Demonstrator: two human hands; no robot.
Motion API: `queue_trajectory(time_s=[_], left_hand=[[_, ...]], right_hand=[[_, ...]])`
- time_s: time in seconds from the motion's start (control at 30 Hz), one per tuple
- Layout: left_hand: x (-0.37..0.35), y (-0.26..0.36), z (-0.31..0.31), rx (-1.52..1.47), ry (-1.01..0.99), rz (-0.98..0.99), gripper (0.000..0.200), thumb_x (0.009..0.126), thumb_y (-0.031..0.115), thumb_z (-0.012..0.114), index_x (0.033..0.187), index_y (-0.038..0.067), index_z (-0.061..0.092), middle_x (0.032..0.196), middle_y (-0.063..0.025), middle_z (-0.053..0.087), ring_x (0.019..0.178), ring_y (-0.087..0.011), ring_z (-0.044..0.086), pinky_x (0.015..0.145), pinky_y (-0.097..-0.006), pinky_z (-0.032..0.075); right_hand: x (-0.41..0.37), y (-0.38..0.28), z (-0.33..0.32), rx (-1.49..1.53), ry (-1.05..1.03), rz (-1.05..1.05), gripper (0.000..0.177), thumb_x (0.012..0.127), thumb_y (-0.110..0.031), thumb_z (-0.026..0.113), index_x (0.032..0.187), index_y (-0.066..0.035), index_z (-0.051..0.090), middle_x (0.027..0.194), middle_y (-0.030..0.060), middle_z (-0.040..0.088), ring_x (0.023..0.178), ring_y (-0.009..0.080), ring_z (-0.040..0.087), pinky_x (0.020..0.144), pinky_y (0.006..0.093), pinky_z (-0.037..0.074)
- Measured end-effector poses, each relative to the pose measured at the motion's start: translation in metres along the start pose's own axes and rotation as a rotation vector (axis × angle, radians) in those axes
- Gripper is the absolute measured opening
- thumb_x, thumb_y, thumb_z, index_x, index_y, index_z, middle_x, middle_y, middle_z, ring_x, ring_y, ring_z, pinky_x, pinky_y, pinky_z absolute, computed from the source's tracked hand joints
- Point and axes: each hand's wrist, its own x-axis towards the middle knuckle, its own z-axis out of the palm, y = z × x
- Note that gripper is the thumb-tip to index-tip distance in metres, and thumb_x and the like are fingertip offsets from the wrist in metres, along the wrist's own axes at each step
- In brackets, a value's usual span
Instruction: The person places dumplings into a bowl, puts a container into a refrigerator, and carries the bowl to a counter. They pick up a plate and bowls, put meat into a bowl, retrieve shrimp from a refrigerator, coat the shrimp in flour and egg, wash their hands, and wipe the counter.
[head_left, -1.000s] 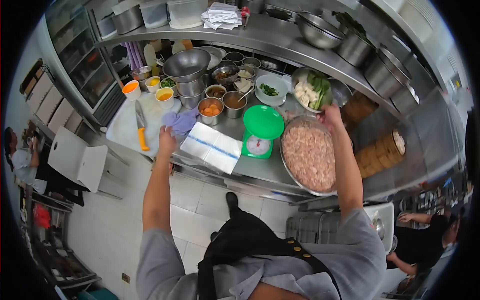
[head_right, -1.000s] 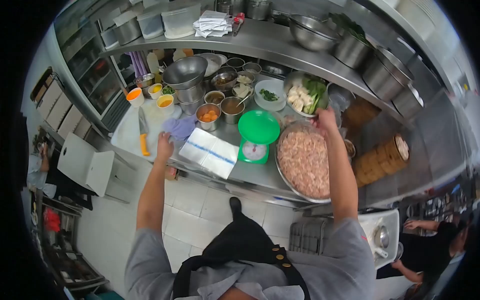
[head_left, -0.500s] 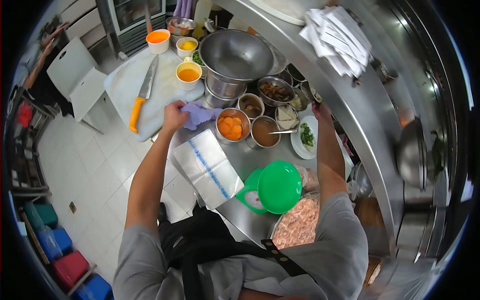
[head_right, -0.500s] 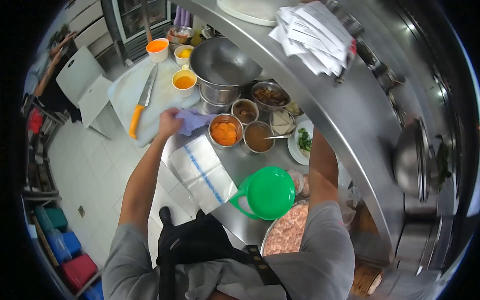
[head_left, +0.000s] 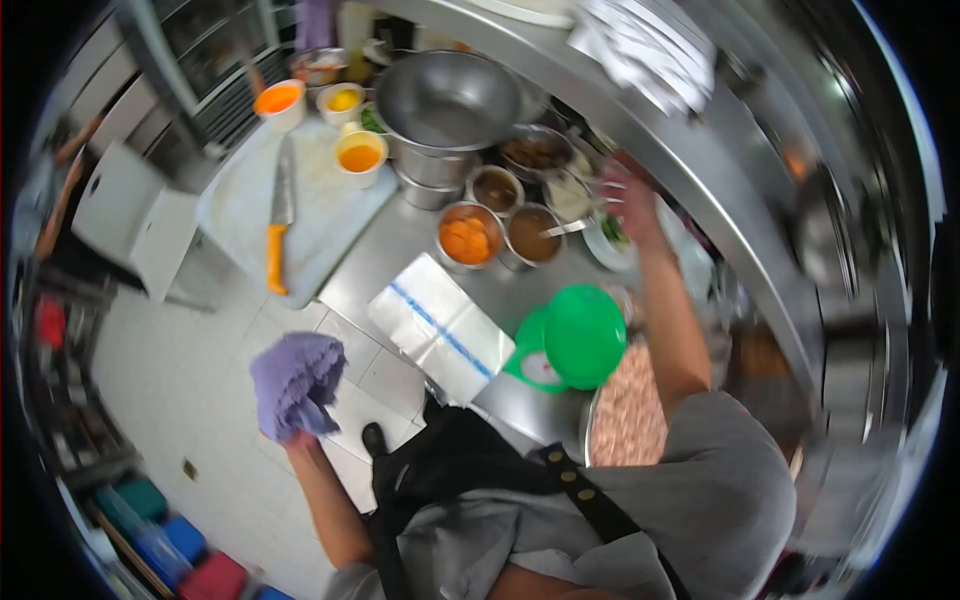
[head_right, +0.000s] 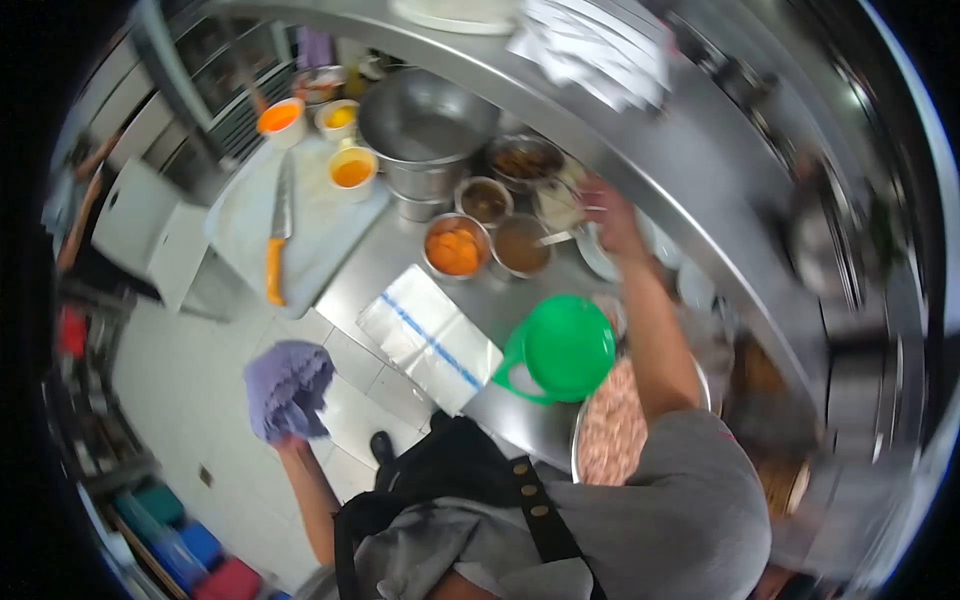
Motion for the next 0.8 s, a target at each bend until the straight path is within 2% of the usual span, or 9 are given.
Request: queue_trajectory(time_s=[0.03, 0.2, 0.3, 0.43, 0.53, 0.63, 0.73, 0.77, 0.8], left_hand=[[-0.014, -0.006, 0.0, -0.013, -0.051, -0.055, 0.068, 0.086, 0.043, 0.044, 0.138, 0.001, 0.03, 0.137, -0.0198, 0.039, 0.125, -0.0372, 0.039, 0.107, -0.0528, 0.027], [-0.067, -0.05, 0.036, -0.346, 0.029, -0.446, 0.06, 0.086, 0.043, 0.044, 0.128, 0.001, 0.042, 0.132, -0.0161, 0.044, 0.129, -0.035, 0.033, 0.106, -0.0522, 0.027], [-0.087, -0.019, 0.016, -0.211, 0.143, -0.442, 0.059, 0.084, 0.04, 0.044, 0.127, 0.0, 0.043, 0.13, -0.0159, 0.045, 0.128, -0.0347, 0.035, 0.105, -0.0515, 0.028], [-0.099, 0.006, 0.011, -0.095, 0.244, -0.456, 0.059, 0.081, 0.038, 0.044, 0.126, -0.001, 0.043, 0.127, -0.0157, 0.047, 0.126, -0.0343, 0.037, 0.104, -0.0509, 0.03], [-0.113, 0.006, 0.027, 0.415, -0.309, -0.255, 0.048, 0.074, 0.025, 0.046, 0.105, -0.011, 0.054, 0.112, -0.0257, 0.055, 0.114, -0.0403, 0.048, 0.102, -0.0515, 0.032], [-0.131, -0.005, 0.05, 0.893, -0.405, -0.106, 0.041, 0.072, 0.017, 0.057, 0.105, -0.007, 0.053, 0.123, -0.0226, 0.046, 0.12, -0.037, 0.043, 0.099, -0.0494, 0.035], [-0.13, -0.005, 0.125, 1.533, -0.7, 0.322, 0.058, 0.069, 0.013, 0.069, 0.121, 0.004, 0.044, 0.136, -0.0144, 0.034, 0.123, -0.0309, 0.038, 0.096, -0.0476, 0.037], [-0.128, -0.01, 0.132, 1.548, -0.693, 0.322, 0.058, 0.069, 0.013, 0.069, 0.121, 0.004, 0.044, 0.136, -0.0144, 0.034, 0.123, -0.0309, 0.038, 0.096, -0.0476, 0.037], [-0.124, -0.015, 0.136, 0.965, -0.502, -0.102, 0.061, 0.068, 0.007, 0.07, 0.122, 0.007, 0.042, 0.134, -0.0145, 0.036, 0.121, -0.0291, 0.04, 0.097, -0.0448, 0.037]], right_hand=[[-0.052, 0.005, 0.03, -0.115, -0.502, -0.146, 0.033, 0.081, -0.019, 0.06, 0.11, -0.004, 0.053, 0.084, 0.0043, 0.059, 0.067, 0.0133, 0.058, 0.053, 0.0237, 0.046], [-0.284, 0.06, 0.257, 0.805, -1.2, 0.298, 0.05, 0.09, -0.026, 0.054, 0.134, -0.013, 0.034, 0.11, 0.0152, 0.057, 0.094, 0.0264, 0.061, 0.067, 0.0365, 0.051], [-0.321, 0.134, 0.304, 1.085, -1.145, 0.563, 0.049, 0.093, -0.033, 0.048, 0.137, -0.015, 0.032, 0.122, 0.0158, 0.051, 0.108, 0.0284, 0.055, 0.079, 0.0403, 0.047], [-0.364, 0.171, 0.236, 0.645, -1.04, 0.548, 0.055, 0.094, -0.047, 0.04, 0.138, -0.014, 0.034, 0.131, 0.0154, 0.044, 0.116, 0.028, 0.049, 0.088, 0.0357, 0.044], [-0.384, 0.188, 0.209, 0.61, -0.645, 0.73, 0.053, 0.094, -0.048, 0.04, 0.132, -0.01, 0.042, 0.128, 0.0135, 0.047, 0.112, 0.0219, 0.051, 0.087, 0.0349, 0.045], [-0.394, 0.183, 0.225, 0.723, -0.345, 0.598, 0.043, 0.096, -0.038, 0.042, 0.126, -0.008, 0.048, 0.121, 0.0106, 0.052, 0.106, 0.0162, 0.052, 0.089, 0.0336, 0.044], [-0.356, 0.152, 0.201, -0.059, -0.074, 0.131, 0.034, 0.095, -0.027, 0.044, 0.121, -0.006, 0.05, 0.114, 0.0063, 0.055, 0.104, 0.0138, 0.052, 0.086, 0.0303, 0.045], [-0.352, 0.138, 0.197, -0.005, -0.133, -0.017, 0.032, 0.094, -0.023, 0.046, 0.12, -0.006, 0.051, 0.114, 0.0067, 0.055, 0.103, 0.0157, 0.053, 0.083, 0.0291, 0.046], [-0.348, 0.123, 0.192, 0.049, -0.19, -0.164, 0.029, 0.092, -0.019, 0.047, 0.118, -0.005, 0.052, 0.114, 0.0071, 0.054, 0.102, 0.0176, 0.054, 0.081, 0.0279, 0.047]])
